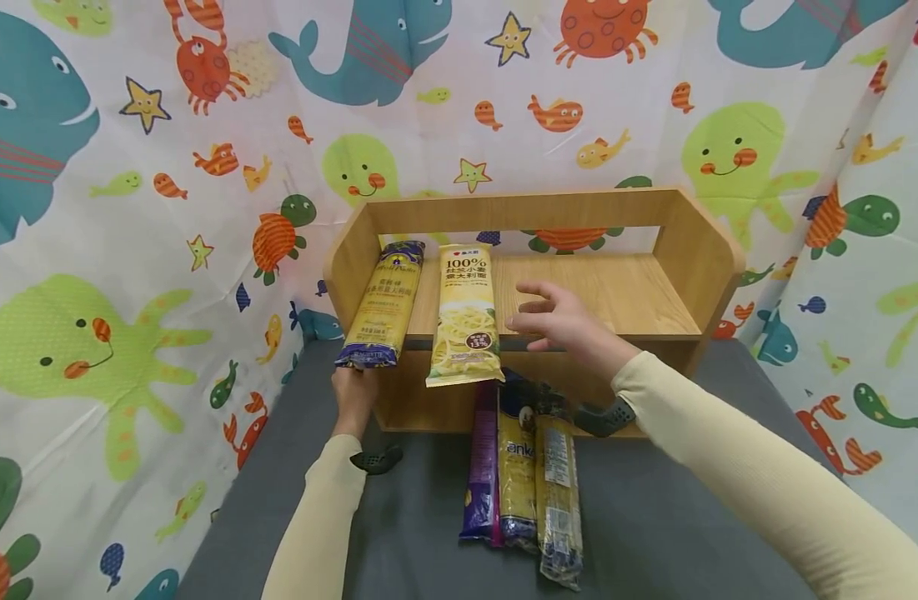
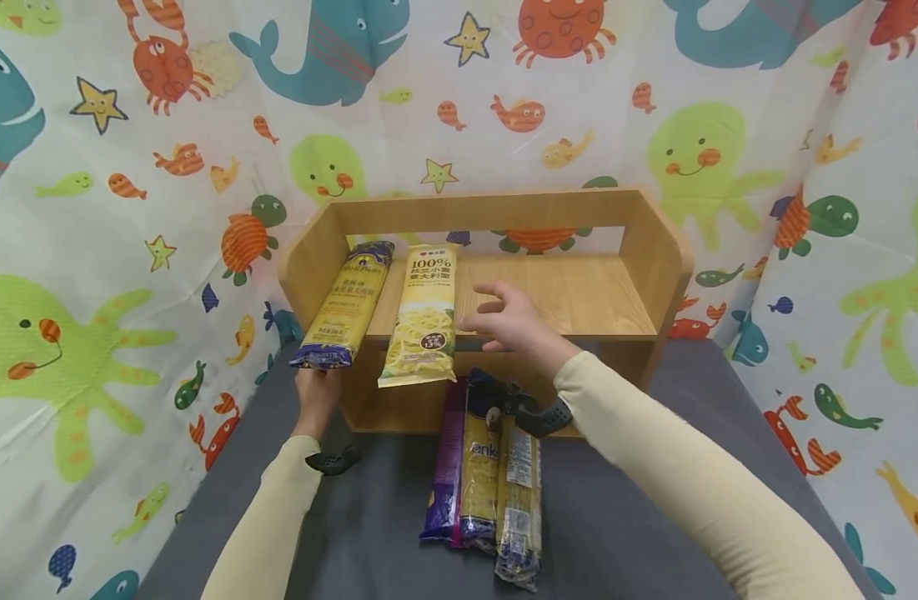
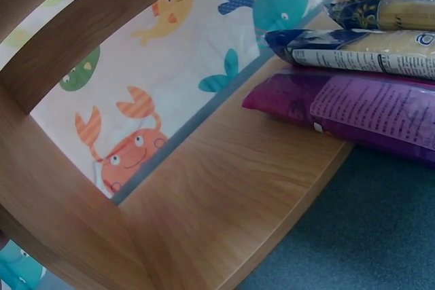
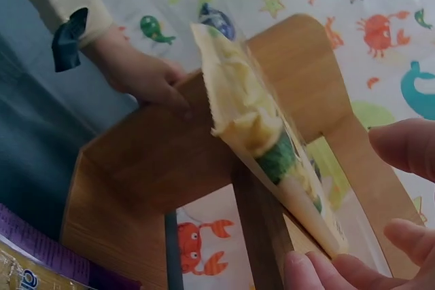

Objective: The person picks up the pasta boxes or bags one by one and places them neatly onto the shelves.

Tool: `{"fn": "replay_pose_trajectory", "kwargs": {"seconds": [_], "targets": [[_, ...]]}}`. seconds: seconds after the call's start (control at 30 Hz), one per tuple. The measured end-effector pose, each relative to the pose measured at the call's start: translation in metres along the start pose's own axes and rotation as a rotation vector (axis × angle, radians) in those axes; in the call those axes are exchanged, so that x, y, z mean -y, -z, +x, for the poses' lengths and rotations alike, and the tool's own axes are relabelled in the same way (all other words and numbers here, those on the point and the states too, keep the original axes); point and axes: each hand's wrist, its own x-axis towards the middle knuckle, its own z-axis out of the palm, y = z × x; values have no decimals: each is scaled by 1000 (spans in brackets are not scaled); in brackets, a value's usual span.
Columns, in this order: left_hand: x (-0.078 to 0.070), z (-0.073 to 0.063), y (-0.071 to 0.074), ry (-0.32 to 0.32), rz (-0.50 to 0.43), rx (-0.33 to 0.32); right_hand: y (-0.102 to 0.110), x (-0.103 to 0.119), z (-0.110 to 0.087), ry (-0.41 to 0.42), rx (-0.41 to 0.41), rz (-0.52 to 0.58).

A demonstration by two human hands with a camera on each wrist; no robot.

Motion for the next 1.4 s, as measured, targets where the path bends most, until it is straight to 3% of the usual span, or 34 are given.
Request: {"fn": "replay_pose_trajectory", "kwargs": {"seconds": [0.37, 0.53, 0.7, 0.93, 1.4], "targets": [[8, -3, 3, 1, -11, -22, -33, -3, -1, 122, 10, -236], [7, -6, 3, 1, -13, -25, -39, -8, 4, 184, 21, -411], [6, -6, 2, -15, -15, -24, -42, -14, 11, 240, 34, -502], [3, -3, 3, -54, 37, -59, -49, -15, 16, 256, 31, -519], [-3, -5, 0, -65, 25, -48, -75, -6, 30, 210, 17, -502]]}}
